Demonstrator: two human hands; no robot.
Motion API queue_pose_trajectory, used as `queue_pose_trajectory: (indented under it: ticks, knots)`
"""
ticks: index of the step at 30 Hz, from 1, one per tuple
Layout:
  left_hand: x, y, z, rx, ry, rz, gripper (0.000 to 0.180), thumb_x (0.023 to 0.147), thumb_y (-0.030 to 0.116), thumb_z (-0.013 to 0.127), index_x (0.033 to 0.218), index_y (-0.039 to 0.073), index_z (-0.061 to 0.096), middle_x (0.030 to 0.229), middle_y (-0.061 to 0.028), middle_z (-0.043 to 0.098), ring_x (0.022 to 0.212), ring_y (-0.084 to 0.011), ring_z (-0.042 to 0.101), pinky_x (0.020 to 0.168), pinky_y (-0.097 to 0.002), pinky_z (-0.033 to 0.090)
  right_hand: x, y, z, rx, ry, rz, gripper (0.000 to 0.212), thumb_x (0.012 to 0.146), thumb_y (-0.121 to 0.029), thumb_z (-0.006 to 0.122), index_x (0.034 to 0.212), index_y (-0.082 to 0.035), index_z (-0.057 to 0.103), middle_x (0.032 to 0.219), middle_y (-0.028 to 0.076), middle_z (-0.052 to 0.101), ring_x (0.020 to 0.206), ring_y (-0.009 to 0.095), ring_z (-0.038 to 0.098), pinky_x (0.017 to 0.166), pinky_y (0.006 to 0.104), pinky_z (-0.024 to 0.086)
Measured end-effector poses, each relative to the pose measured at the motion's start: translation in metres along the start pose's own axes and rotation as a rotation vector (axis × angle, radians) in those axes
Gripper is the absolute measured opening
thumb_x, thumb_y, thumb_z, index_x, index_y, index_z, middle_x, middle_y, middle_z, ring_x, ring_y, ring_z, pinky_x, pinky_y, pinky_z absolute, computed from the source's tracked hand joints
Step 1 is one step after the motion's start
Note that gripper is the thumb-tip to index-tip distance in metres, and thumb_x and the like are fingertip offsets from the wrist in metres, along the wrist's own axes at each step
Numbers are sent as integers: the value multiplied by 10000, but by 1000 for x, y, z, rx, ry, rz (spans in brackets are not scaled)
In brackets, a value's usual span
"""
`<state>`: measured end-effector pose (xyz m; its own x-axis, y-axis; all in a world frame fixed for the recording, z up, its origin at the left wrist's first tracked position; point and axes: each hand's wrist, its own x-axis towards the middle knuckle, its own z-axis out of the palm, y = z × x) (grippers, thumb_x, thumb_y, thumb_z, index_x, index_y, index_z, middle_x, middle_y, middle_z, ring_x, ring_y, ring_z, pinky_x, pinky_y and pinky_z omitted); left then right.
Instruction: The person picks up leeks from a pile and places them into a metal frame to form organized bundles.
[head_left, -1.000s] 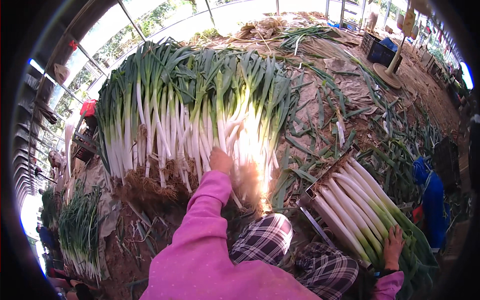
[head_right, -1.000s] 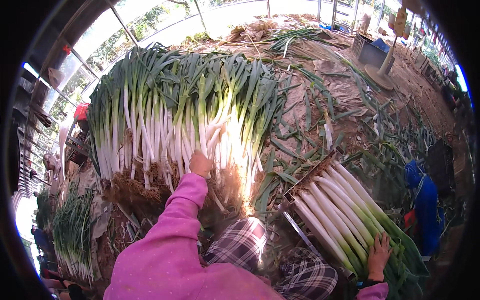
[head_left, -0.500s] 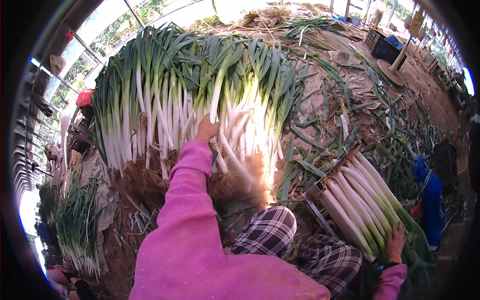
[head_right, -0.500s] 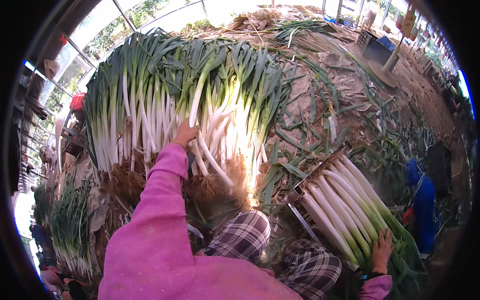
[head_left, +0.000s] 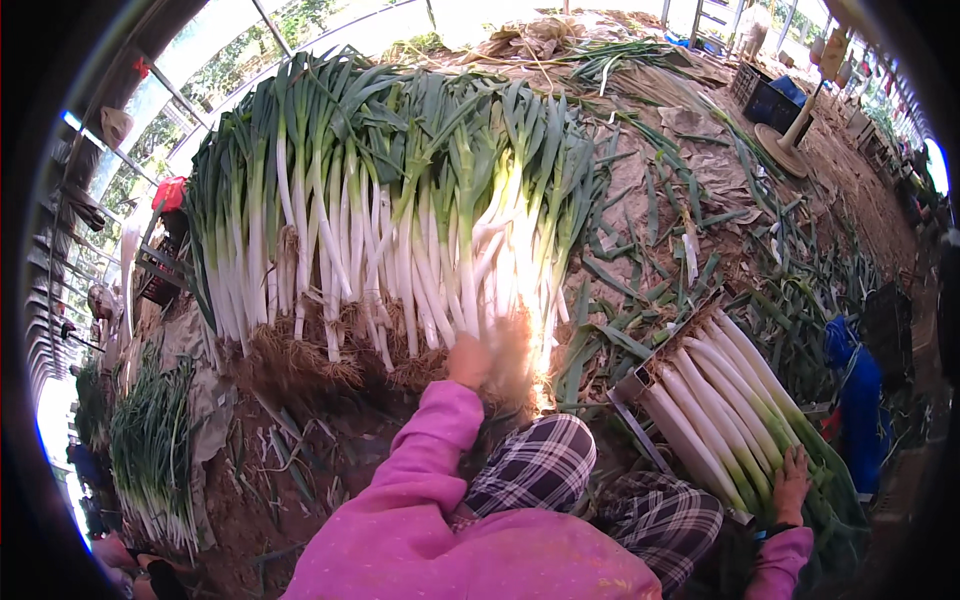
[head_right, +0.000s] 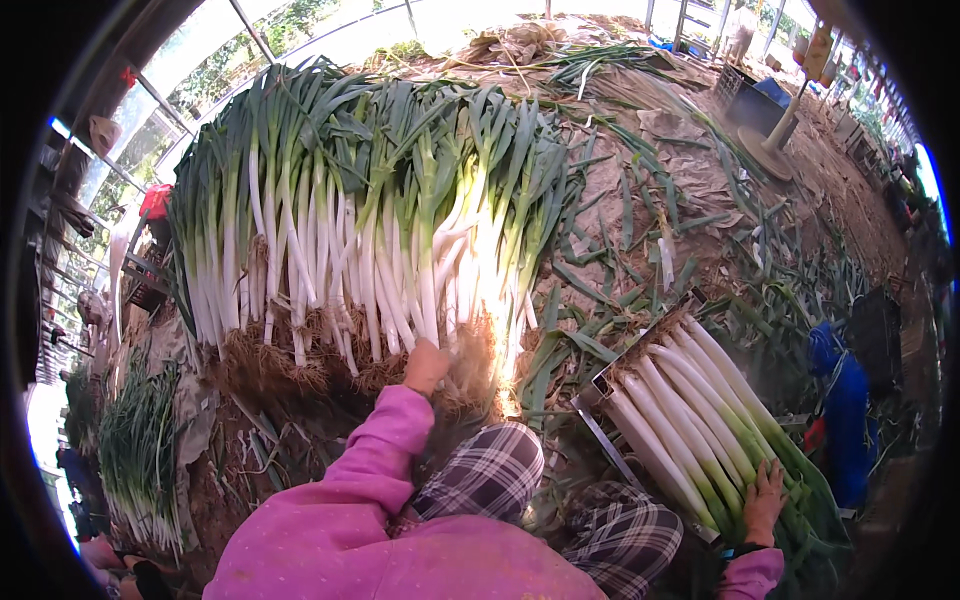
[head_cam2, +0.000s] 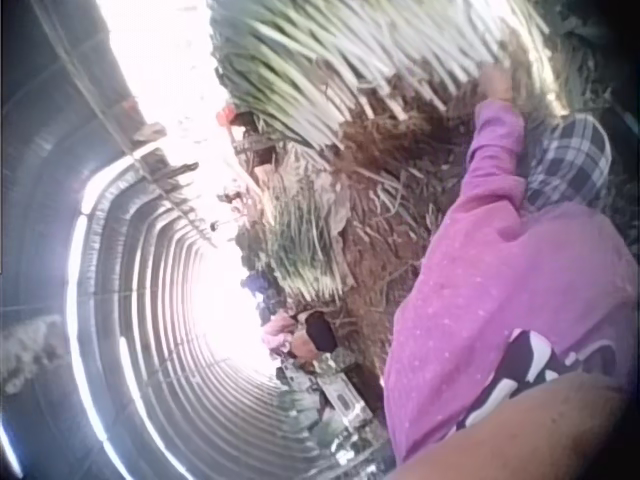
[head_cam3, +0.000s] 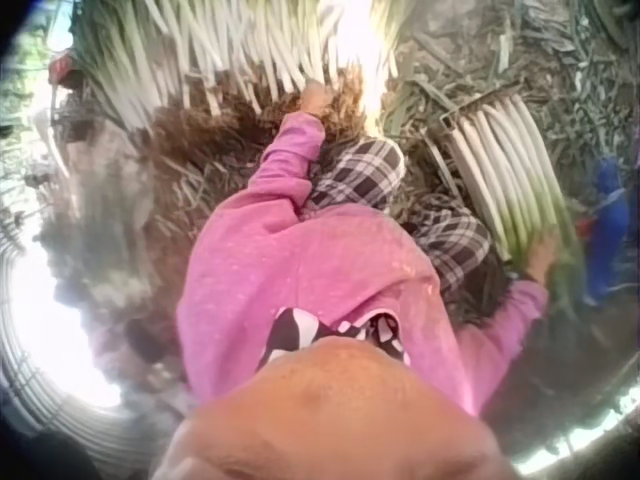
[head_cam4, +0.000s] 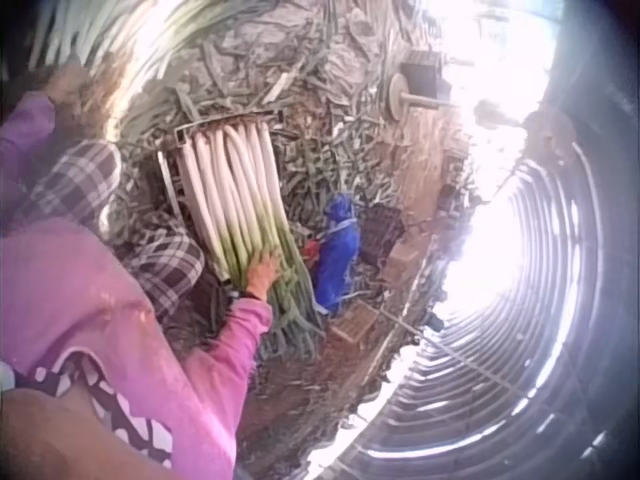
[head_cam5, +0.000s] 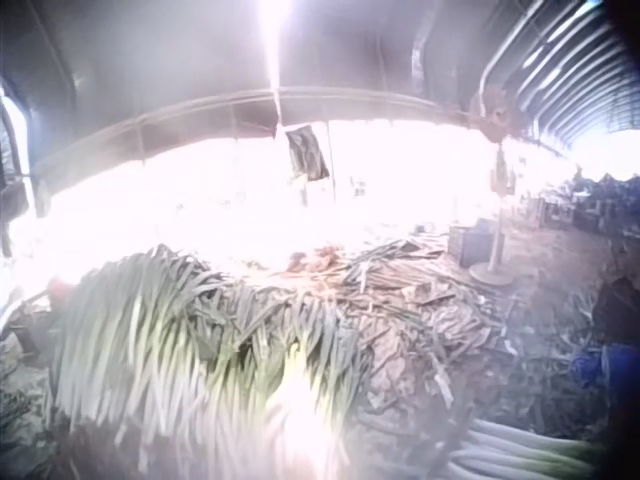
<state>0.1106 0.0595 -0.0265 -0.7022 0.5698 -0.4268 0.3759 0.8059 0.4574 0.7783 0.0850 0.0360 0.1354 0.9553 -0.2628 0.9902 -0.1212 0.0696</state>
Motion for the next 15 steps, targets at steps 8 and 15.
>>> queue_pose_trajectory:
  ticks: [8, 15]
  knots:
    - [37, -35, 7, -584, -2, -47, 653, 788, 315, 748, 1227, -82, 472, 1058, -225, 636, 944, -322, 641, 807, -369, 512, -4, -45, -36, 29, -1, 21, 587, 835, -161, 619, 1394, -220, 449, 1553, 43, 225, 1425, 281, 210, 1072, 669, 166]
    - [-27, 37, -84, -931, -328, 183, 362, 812, 153, 652, 1083, -73, 572, 821, -98, 622, 668, -184, 589, 600, -306, 491, -22, -287, -121, 835, 49, -626, 481, 864, -304, 649, 1244, -22, 561, 1286, 216, 547, 1215, 318, 509, 1034, 377, 376]
